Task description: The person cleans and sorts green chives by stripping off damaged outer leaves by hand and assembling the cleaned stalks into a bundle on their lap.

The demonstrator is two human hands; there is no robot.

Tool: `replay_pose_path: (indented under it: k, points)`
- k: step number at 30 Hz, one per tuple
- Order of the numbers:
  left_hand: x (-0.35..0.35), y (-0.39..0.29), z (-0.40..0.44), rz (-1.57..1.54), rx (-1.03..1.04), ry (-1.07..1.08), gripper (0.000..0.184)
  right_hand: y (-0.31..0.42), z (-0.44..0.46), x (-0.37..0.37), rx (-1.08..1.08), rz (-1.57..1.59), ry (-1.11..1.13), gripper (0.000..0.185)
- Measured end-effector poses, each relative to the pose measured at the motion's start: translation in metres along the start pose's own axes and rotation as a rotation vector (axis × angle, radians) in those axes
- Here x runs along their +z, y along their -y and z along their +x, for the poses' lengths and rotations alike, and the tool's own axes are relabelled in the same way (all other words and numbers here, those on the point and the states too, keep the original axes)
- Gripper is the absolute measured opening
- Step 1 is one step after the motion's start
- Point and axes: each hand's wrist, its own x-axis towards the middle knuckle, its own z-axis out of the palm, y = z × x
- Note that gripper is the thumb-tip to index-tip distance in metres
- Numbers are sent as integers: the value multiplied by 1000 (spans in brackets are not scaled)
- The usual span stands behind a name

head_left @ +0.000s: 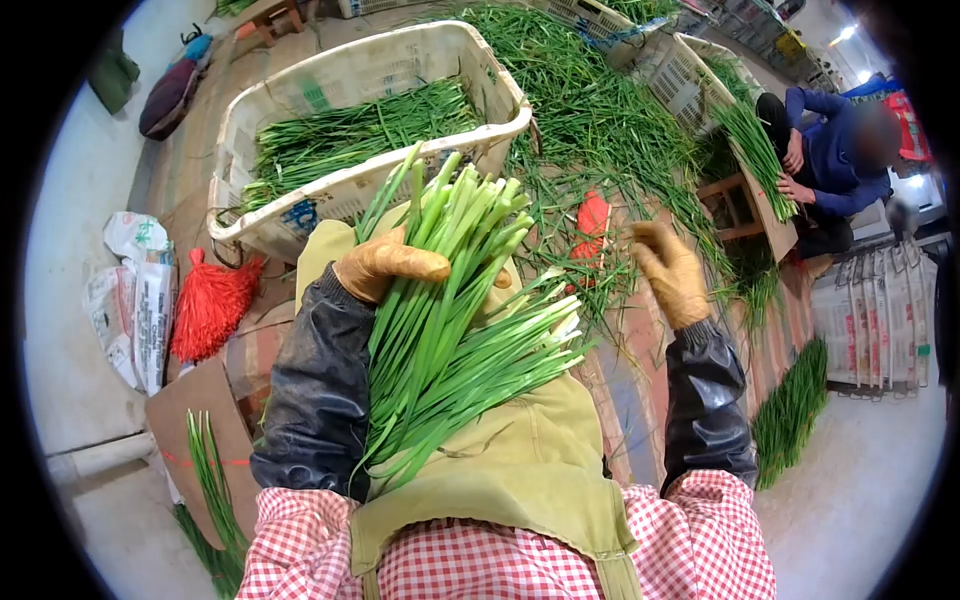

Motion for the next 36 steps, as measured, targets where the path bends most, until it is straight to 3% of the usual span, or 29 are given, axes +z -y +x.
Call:
replay_pose_path:
  k: [1, 2, 4, 8, 12, 14, 15, 16, 18, 21, 22, 24, 25, 28, 30, 32, 36]
  points:
    - [5, -2, -1, -29, 7, -10, 78, 14, -8, 10, 3, 250, 112, 37]
    - [10, -3, -1, -57, 13, -21, 79, 31, -14, 19, 10, 267, 207, 41]
    - [15, -2, -1, -50, 16, -56, 79, 52, -20, 39, -214, 191, 325, 46]
    - [5, 2, 0, -30, -2, -57, 80, 51, 0, 73, -502, -204, 438, 23]
    - [1, 1, -5, -142, 30, 2, 85, 41, 26, 86, -347, -137, 27, 19]
    - [-7, 0, -8, -84, 44, 52, 81, 44, 48, 68, -118, -564, -85, 18]
    - [3, -4, -9, -48, 70, 19, 78, 28, 56, 60, -228, -966, -174, 19]
    - [1, -5, -10, -45, 74, 20, 78, 34, 49, 54, -212, -1087, -332, 18]
    - [-4, -4, -14, -35, 53, -54, 77, 54, 31, 45, -280, -837, -228, 20]
    - [-8, -1, -14, -84, 64, -60, 80, 76, -1, 57, -426, -562, 147, 30]
    - [-8, -1, -14, -129, 46, -64, 83, 77, -6, 64, -389, -508, 334, 32]
    - [-7, -2, -14, -124, 33, -67, 81, 78, -12, 79, -326, -252, 499, 30]
    - [-6, -3, -14, -125, 21, -45, 81, 78, -11, 83, -327, -251, 501, 30]
    - [-12, -6, -21, -94, -16, -24, 81, 83, -9, 87, -148, 156, 452, 22]
    - [-17, -8, -18, 47, -30, -96, 80, 93, 2, 80, -218, 117, 309, 23]
    - [-18, -2, -11, 55, 10, -44, 79, 119, 14, 70, -219, 267, 216, 23]
    - [-11, 5, -10, -130, 26, -12, 70, 142, 30, 60, -347, 167, 150, 29]
